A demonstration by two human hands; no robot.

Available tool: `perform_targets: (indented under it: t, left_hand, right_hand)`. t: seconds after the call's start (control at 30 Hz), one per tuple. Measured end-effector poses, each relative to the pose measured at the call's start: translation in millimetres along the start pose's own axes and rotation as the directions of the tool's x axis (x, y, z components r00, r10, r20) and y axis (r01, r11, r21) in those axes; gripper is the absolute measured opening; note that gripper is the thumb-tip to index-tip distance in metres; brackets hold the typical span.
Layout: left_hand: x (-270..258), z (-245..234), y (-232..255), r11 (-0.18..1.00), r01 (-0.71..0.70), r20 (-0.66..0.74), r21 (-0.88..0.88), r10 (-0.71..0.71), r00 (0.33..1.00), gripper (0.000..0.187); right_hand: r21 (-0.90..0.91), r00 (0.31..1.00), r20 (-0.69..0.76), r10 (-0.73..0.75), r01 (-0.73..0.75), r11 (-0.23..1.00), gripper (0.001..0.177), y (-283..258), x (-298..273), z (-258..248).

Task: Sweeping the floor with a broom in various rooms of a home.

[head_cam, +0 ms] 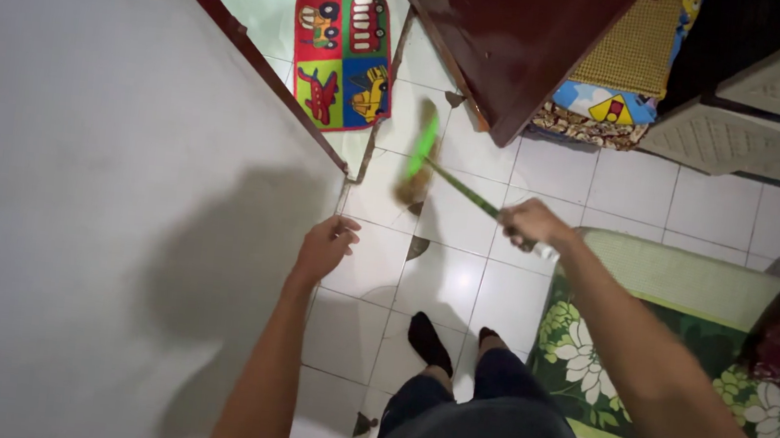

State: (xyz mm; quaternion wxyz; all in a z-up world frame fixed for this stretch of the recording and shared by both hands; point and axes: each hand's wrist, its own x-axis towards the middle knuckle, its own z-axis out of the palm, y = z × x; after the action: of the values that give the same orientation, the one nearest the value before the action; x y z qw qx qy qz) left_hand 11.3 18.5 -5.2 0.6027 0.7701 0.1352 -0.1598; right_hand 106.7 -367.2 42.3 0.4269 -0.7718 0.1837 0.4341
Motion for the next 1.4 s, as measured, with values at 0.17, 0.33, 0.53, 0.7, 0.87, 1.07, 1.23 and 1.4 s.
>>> perform_targets:
  t: [0.17,0.33,0.53,0.7,0.87,1.07,1.23,1.4]
  left_hand:
    - [19,-2,-3,0.998,-0.057,0.047,0.013,0.057,0.997,0.019]
    - [36,15,2,0.98,-0.176,0.142,-0.094,0.189,0.972,0.018]
    - [54,34,12,0.989,-0.145,0.239,-0.02,0.145,0.96,0.018]
    - [51,45,43,0.989,-0.114,0.251,0.096,0.087,0.964,0.02]
    - [61,42,27,0.985,-0.127,0.269,0.114,0.093,0.959,0.021]
    - [82,19,33,0.983,-0.094,0.224,0.155,0.058,0.973,0.022]
    - [128,-5,19,0.98,-0.136,0.195,0.144,0.107,0.975,0.023]
    - [167,-34,40,0.987,-0.108,0.168,0.123,0.086,0.982,0.024]
  right_hand:
    - [0.105,1.0,-0.022,0.003,-0.001,0.994,0.027,-22,-45,-29]
    - [0.018,0.996,-0.08,0.025,-0.024,1.0,0.023,-4,-85,-55]
    - [-0.257,0.996,-0.08,0.041,-0.061,0.964,0.027,78,-102,-109]
    - [-0.683,0.988,-0.144,0.053,-0.138,0.717,0.03,118,-93,-117]
    - [-0.487,0.964,-0.206,0.171,-0.252,0.836,0.022,102,-67,-84]
    - [-0.386,0.993,-0.064,0.098,-0.115,0.915,0.017,85,22,-51]
    - [-0.289,1.0,0.0,-0.018,0.017,0.957,0.025,67,82,-18]
    - [-0.069,0.996,0.022,-0.089,0.09,0.994,0.026,2,75,-32]
